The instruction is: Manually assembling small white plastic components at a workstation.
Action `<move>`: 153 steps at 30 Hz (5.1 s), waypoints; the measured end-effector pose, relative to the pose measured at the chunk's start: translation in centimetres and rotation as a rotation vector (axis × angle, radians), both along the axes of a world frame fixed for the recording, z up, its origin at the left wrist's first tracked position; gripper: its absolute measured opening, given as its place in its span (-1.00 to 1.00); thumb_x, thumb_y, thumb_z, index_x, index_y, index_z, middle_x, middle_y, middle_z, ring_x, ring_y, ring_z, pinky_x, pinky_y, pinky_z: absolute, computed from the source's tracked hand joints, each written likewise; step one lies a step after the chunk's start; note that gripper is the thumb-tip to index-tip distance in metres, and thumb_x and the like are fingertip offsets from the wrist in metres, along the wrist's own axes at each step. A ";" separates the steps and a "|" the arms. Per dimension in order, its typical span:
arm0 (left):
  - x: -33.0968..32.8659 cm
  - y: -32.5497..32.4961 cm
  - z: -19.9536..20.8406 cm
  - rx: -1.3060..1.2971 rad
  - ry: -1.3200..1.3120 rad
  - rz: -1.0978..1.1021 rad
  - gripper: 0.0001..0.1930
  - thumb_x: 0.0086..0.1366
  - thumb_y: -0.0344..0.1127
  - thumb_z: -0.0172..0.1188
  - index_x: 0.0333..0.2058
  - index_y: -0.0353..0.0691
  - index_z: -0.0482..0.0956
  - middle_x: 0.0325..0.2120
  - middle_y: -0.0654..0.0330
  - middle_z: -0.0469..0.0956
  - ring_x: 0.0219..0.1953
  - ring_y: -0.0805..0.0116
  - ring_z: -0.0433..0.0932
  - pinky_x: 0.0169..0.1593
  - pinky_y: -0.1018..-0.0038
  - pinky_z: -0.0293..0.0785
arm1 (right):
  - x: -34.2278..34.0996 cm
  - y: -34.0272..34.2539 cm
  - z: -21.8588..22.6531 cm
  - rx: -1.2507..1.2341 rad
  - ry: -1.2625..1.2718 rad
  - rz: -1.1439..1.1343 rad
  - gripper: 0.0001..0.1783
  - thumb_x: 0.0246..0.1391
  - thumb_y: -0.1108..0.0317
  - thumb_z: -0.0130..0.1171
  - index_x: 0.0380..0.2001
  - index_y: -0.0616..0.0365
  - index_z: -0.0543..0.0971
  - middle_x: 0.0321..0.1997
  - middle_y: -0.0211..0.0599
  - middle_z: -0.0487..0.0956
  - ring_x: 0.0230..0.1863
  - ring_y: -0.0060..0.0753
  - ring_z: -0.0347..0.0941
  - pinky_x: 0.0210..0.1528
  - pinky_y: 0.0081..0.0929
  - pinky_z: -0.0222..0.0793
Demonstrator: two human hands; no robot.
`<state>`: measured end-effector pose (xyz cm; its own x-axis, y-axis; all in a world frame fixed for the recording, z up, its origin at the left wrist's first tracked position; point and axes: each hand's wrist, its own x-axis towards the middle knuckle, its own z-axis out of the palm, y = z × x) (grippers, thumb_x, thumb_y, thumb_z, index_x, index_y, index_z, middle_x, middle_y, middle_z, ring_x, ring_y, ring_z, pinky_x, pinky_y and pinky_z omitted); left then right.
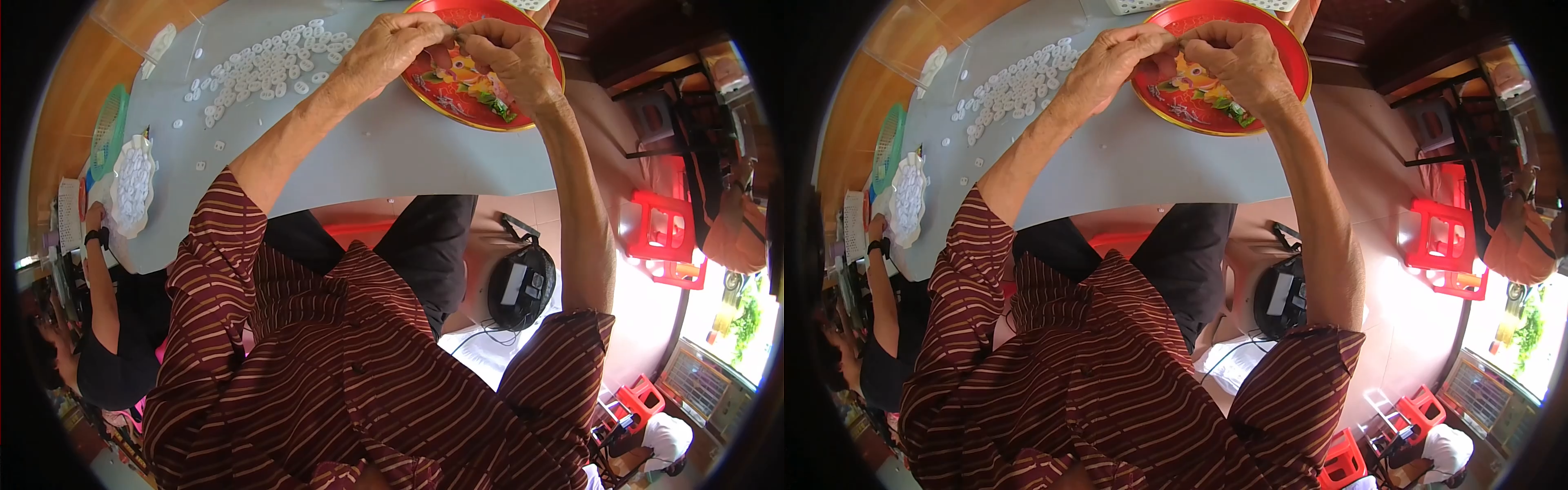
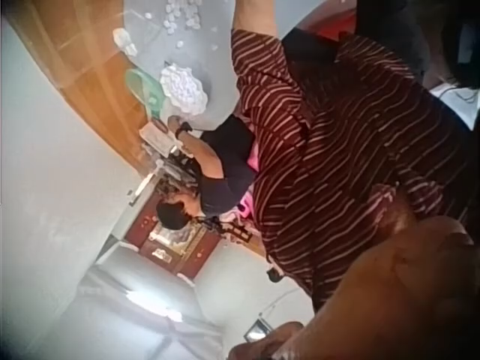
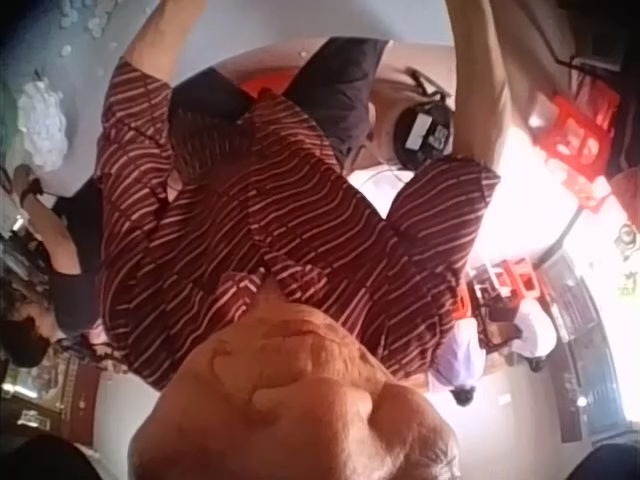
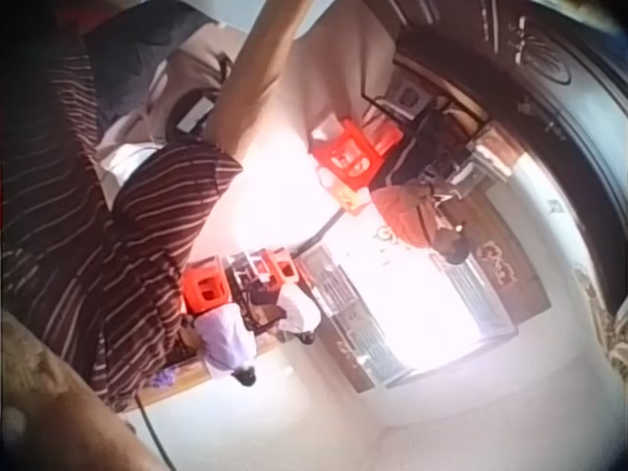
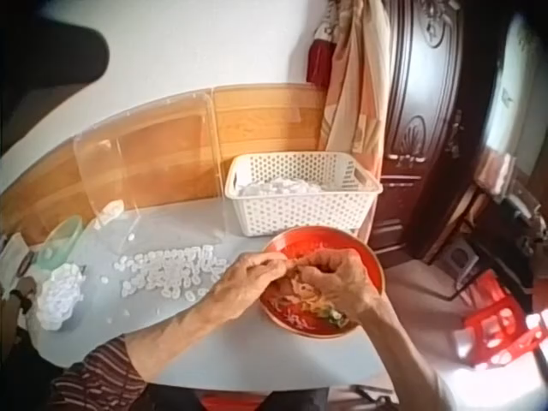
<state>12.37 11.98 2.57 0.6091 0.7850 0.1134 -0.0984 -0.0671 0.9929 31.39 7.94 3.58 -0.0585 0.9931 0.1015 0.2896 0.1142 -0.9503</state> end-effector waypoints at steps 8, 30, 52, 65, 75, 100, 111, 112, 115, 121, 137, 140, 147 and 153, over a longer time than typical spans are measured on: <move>-0.2 0.5 -0.4 1.031 0.602 0.123 -0.94 0.12 -0.47 0.06 -0.43 -0.33 0.44 -0.52 0.10 0.50 -0.33 0.13 0.47 -0.21 0.29 0.40 | 1.1 0.4 -0.5 0.074 -0.487 -0.047 -0.79 -0.14 0.30 0.18 -0.41 0.16 0.65 -0.59 -0.29 0.58 -0.55 -0.48 0.50 -0.40 -0.54 0.42; -5.9 -6.1 -0.3 0.626 0.250 0.220 -0.93 0.19 -0.52 0.02 -0.33 -0.30 0.44 -0.54 0.22 0.43 -0.50 0.41 0.45 -0.39 0.52 0.41 | 4.3 1.1 -0.6 0.179 -0.747 0.062 -0.76 0.00 0.33 0.11 -0.28 0.17 0.62 -0.47 -0.24 0.61 -0.45 -0.48 0.53 -0.30 -0.53 0.45; -7.9 -11.5 -2.2 0.434 0.217 0.179 -0.94 0.23 -0.50 -0.02 -0.34 -0.34 0.43 -0.47 0.18 0.46 -0.54 0.47 0.44 -0.45 0.57 0.36 | 4.0 0.7 0.1 0.277 -0.727 -0.060 -0.79 -0.09 0.40 0.09 -0.36 0.18 0.63 -0.55 -0.13 0.58 -0.46 -0.26 0.55 -0.26 -0.38 0.46; -7.7 -11.5 -2.4 0.434 0.230 0.151 -0.90 0.25 -0.43 0.03 -0.30 -0.33 0.42 -0.51 0.20 0.41 -0.52 0.42 0.42 -0.39 0.53 0.40 | 3.6 0.2 0.5 0.264 -1.007 -0.004 -0.78 -0.15 0.40 0.13 -0.38 0.22 0.61 -0.48 -0.11 0.58 -0.42 -0.13 0.54 -0.25 -0.30 0.45; -5.2 -9.7 0.5 0.445 0.161 0.169 -0.91 0.24 -0.47 -0.02 -0.33 -0.35 0.43 -0.56 0.18 0.42 -0.52 0.45 0.43 -0.41 0.53 0.39 | 2.8 0.2 0.2 0.295 -0.984 -0.066 -0.84 -0.15 0.38 0.17 -0.45 0.23 0.57 -0.51 -0.15 0.58 -0.47 -0.20 0.54 -0.32 -0.34 0.46; 0.7 -0.6 -0.4 0.117 0.042 0.032 -0.76 0.33 -0.25 0.01 -0.24 -0.30 0.56 -0.47 0.24 0.55 -0.41 0.51 0.53 -0.26 0.57 0.48 | -0.6 -1.0 0.8 0.081 0.219 0.022 -0.83 0.04 0.50 0.17 -0.26 0.32 0.58 -0.41 -0.35 0.60 -0.40 -0.67 0.48 -0.29 -0.72 0.42; 1.1 -1.1 0.2 0.408 0.083 0.293 -0.86 0.29 -0.39 0.01 -0.30 -0.30 0.53 -0.51 0.29 0.54 -0.44 0.59 0.49 -0.34 0.60 0.44 | -0.9 -0.5 0.4 0.021 0.333 0.007 -0.80 0.09 0.39 0.17 -0.27 0.29 0.58 -0.47 -0.43 0.55 -0.46 -0.69 0.41 -0.37 -0.73 0.33; 0.6 -1.1 0.1 0.418 0.064 0.291 -0.87 0.28 -0.40 0.02 -0.31 -0.29 0.53 -0.53 0.28 0.53 -0.47 0.59 0.48 -0.37 0.59 0.43 | -1.3 -0.5 0.7 0.023 0.282 0.002 -0.81 0.10 0.39 0.15 -0.28 0.28 0.58 -0.47 -0.44 0.54 -0.44 -0.69 0.41 -0.36 -0.73 0.34; 0.5 -1.4 -0.5 0.570 0.105 0.356 -0.88 0.23 -0.40 0.04 -0.34 -0.28 0.53 -0.58 0.20 0.53 -0.53 0.55 0.49 -0.44 0.55 0.41 | -1.0 -0.2 0.0 -0.038 0.109 -0.051 -0.73 0.18 0.34 0.02 -0.17 0.31 0.53 -0.35 -0.41 0.52 -0.38 -0.66 0.42 -0.27 -0.68 0.39; 2.6 -1.4 -1.4 0.667 -0.049 0.421 -0.92 0.07 -0.43 0.05 -0.53 -0.31 0.44 -0.62 -0.05 0.46 -0.51 0.01 0.50 -0.42 0.25 0.39 | -0.2 -0.6 -0.4 0.057 0.112 -0.062 -0.74 0.17 0.32 0.05 -0.19 0.28 0.55 -0.45 -0.53 0.43 -0.44 -0.72 0.31 -0.38 -0.73 0.27; 4.5 -0.7 -2.3 0.617 0.278 0.575 -0.85 0.04 -0.37 0.06 -0.57 -0.36 0.46 -0.68 -0.09 0.48 -0.56 -0.04 0.53 -0.45 0.20 0.44 | 1.9 2.8 -2.8 -0.176 0.539 0.132 -0.64 0.24 0.32 -0.07 0.02 0.32 0.40 0.01 -0.26 0.46 0.05 -0.43 0.36 0.13 -0.44 0.23; 4.3 -1.2 -2.5 0.609 0.268 0.627 -0.85 0.03 -0.37 0.07 -0.57 -0.36 0.47 -0.70 -0.08 0.48 -0.59 -0.02 0.53 -0.48 0.21 0.44 | 1.5 2.3 -2.7 -0.227 0.594 0.187 -0.61 0.24 0.30 -0.07 0.05 0.31 0.38 0.05 -0.24 0.44 0.08 -0.41 0.33 0.15 -0.42 0.20; 5.1 -2.0 -2.2 0.576 0.328 0.640 -0.83 0.03 -0.34 0.10 -0.59 -0.35 0.49 -0.72 -0.04 0.48 -0.58 0.02 0.56 -0.52 0.23 0.44 | 2.3 2.2 -2.6 -0.204 0.468 0.017 -0.60 0.23 0.28 -0.04 0.05 0.30 0.38 0.05 -0.21 0.43 0.08 -0.37 0.34 0.13 -0.39 0.23; 6.3 0.0 -3.5 0.474 0.238 0.606 -0.78 0.03 -0.31 0.09 -0.66 -0.33 0.54 -0.61 -0.01 0.51 -0.53 0.09 0.56 -0.47 0.27 0.45 | 3.1 3.0 -3.6 -0.121 0.390 0.026 -0.64 0.24 0.28 -0.03 -0.01 0.32 0.43 -0.04 -0.23 0.48 -0.01 -0.42 0.40 0.04 -0.45 0.31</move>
